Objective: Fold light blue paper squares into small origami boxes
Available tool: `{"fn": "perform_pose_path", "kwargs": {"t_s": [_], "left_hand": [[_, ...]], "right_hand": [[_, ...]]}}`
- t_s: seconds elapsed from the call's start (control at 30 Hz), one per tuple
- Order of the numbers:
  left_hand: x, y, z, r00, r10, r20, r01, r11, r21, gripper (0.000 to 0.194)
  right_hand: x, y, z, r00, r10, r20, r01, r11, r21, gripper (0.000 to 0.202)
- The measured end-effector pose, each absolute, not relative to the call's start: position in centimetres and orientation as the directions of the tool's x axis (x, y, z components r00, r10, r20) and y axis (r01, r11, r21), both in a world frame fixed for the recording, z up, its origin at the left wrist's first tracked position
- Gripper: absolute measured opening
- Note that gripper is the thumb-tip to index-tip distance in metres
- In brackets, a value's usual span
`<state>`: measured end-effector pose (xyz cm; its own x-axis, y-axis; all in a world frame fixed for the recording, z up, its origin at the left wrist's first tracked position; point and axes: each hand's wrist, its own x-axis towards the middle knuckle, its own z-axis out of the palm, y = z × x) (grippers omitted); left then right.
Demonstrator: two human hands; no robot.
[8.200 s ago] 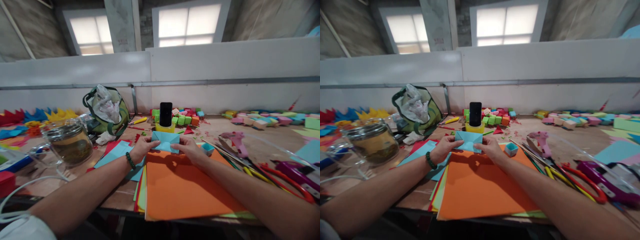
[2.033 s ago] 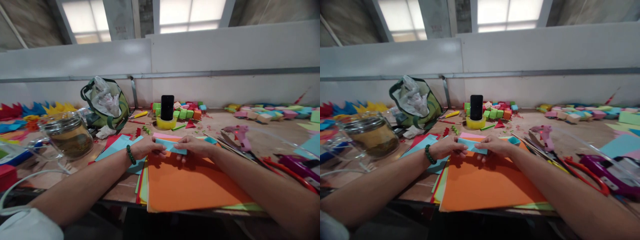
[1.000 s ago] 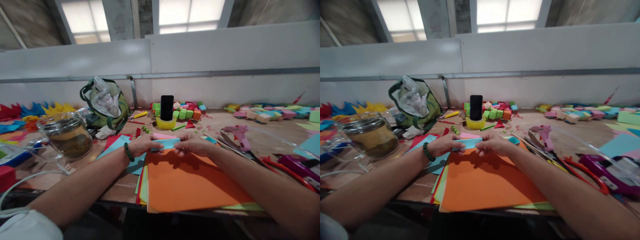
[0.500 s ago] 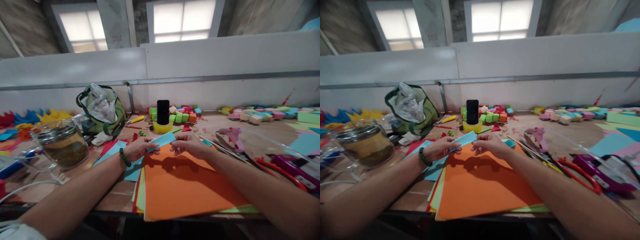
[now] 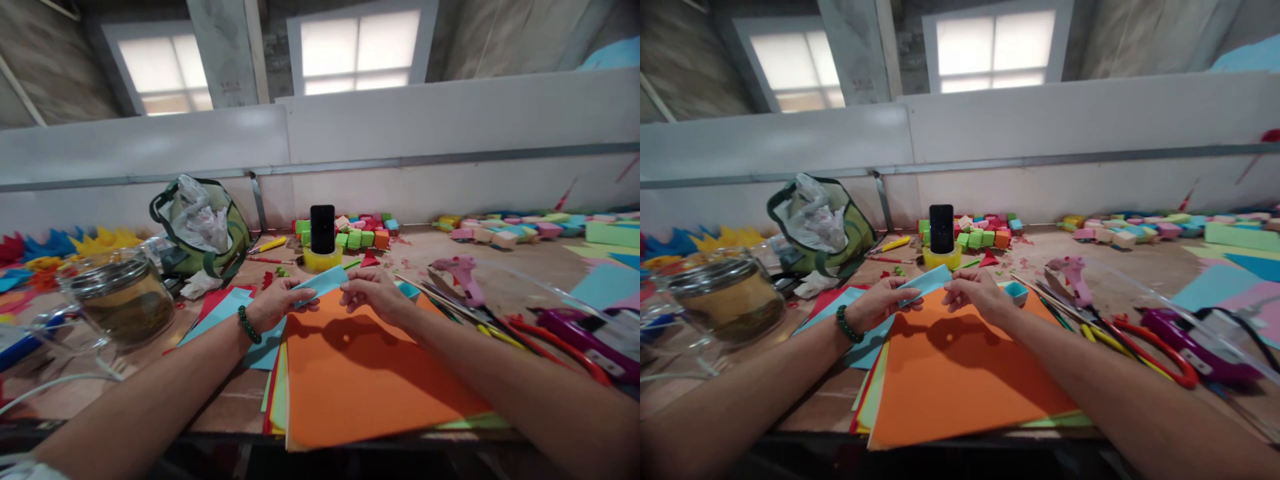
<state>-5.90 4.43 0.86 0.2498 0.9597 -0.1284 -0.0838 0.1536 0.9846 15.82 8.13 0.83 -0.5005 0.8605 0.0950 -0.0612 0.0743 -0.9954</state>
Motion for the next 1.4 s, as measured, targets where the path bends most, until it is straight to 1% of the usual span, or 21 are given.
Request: {"fn": "perform_pose_path", "kwargs": {"t_s": [0.13, 0.2, 0.33, 0.4, 0.5, 0.6, 0.73, 0.87, 0.93, 1.0, 1.07, 1.23, 1.33, 1.4], "left_hand": [[-6.0, 4.6, 0.8, 0.220, 0.968, -0.121, -0.081, 0.142, 0.987, 0.039], [-6.0, 4.6, 0.7, 0.220, 0.970, -0.107, -0.085, 0.128, 0.988, 0.039], [-6.0, 4.6, 0.5, 0.221, 0.971, -0.092, -0.049, 0.106, 0.993, 0.038], [-6.0, 4.5, 0.5, 0.224, 0.969, -0.102, -0.037, 0.113, 0.993, 0.038], [-6.1, 4.5, 0.6, 0.241, 0.963, -0.122, -0.041, 0.136, 0.990, 0.038], [-6.2, 4.6, 0.8, 0.254, 0.957, -0.140, -0.057, 0.159, 0.986, 0.039], [-6.0, 4.4, 0.8, 0.278, 0.951, -0.139, -0.067, 0.163, 0.984, 0.042], [-5.3, 3.9, 0.5, 0.346, 0.925, -0.155, -0.030, 0.176, 0.984, 0.041], [-5.0, 3.6, 0.4, 0.363, 0.915, -0.176, -0.003, 0.190, 0.982, 0.041], [-4.9, 3.5, 0.4, 0.363, 0.910, -0.203, 0.059, 0.195, 0.979, 0.039], [-5.0, 3.4, 0.4, 0.354, 0.909, -0.221, 0.165, 0.172, 0.971, 0.035], [-5.3, 3.5, 0.6, 0.357, 0.922, -0.147, 0.439, -0.027, 0.898, 0.022], [-5.4, 3.5, 0.7, 0.386, 0.912, -0.139, 0.545, -0.104, 0.832, 0.018], [-5.4, 3.5, 0.7, 0.397, 0.908, -0.136, 0.593, -0.141, 0.793, 0.020]], "right_hand": [[15.9, 8.4, 0.7, -0.522, 0.849, 0.084, -0.094, 0.040, -0.995, 0.018], [16.0, 8.5, 0.8, -0.521, 0.849, 0.087, -0.096, 0.043, -0.994, 0.023], [15.8, 8.2, 1.0, -0.481, 0.869, 0.116, -0.037, 0.112, -0.993, 0.030], [15.7, 8.0, 1.1, -0.469, 0.871, 0.145, -0.019, 0.155, -0.988, 0.029], [15.8, 8.0, 1.1, -0.485, 0.859, 0.163, -0.036, 0.166, -0.985, 0.026], [16.0, 8.3, 1.0, -0.514, 0.845, 0.145, -0.037, 0.148, -0.988, 0.026], [16.0, 8.4, 1.0, -0.528, 0.844, 0.090, 0.042, 0.132, -0.990, 0.028], [15.5, 7.9, 1.1, -0.470, 0.872, 0.138, 0.046, 0.181, -0.982, 0.045], [15.2, 7.7, 1.0, -0.482, 0.860, 0.167, 0.058, 0.221, -0.973, 0.046], [15.1, 7.6, 0.9, -0.505, 0.846, 0.170, 0.106, 0.257, -0.961, 0.043], [15.0, 7.6, 0.7, -0.533, 0.834, 0.145, 0.172, 0.275, -0.946, 0.040], [14.9, 7.9, -0.1, -0.616, 0.787, 0.040, 0.286, 0.271, -0.919, 0.039], [14.9, 8.0, -0.4, -0.643, 0.765, 0.014, 0.320, 0.285, -0.903, 0.039], [15.0, 8.1, -0.5, -0.651, 0.759, 0.004, 0.343, 0.298, -0.891, 0.039]]}}
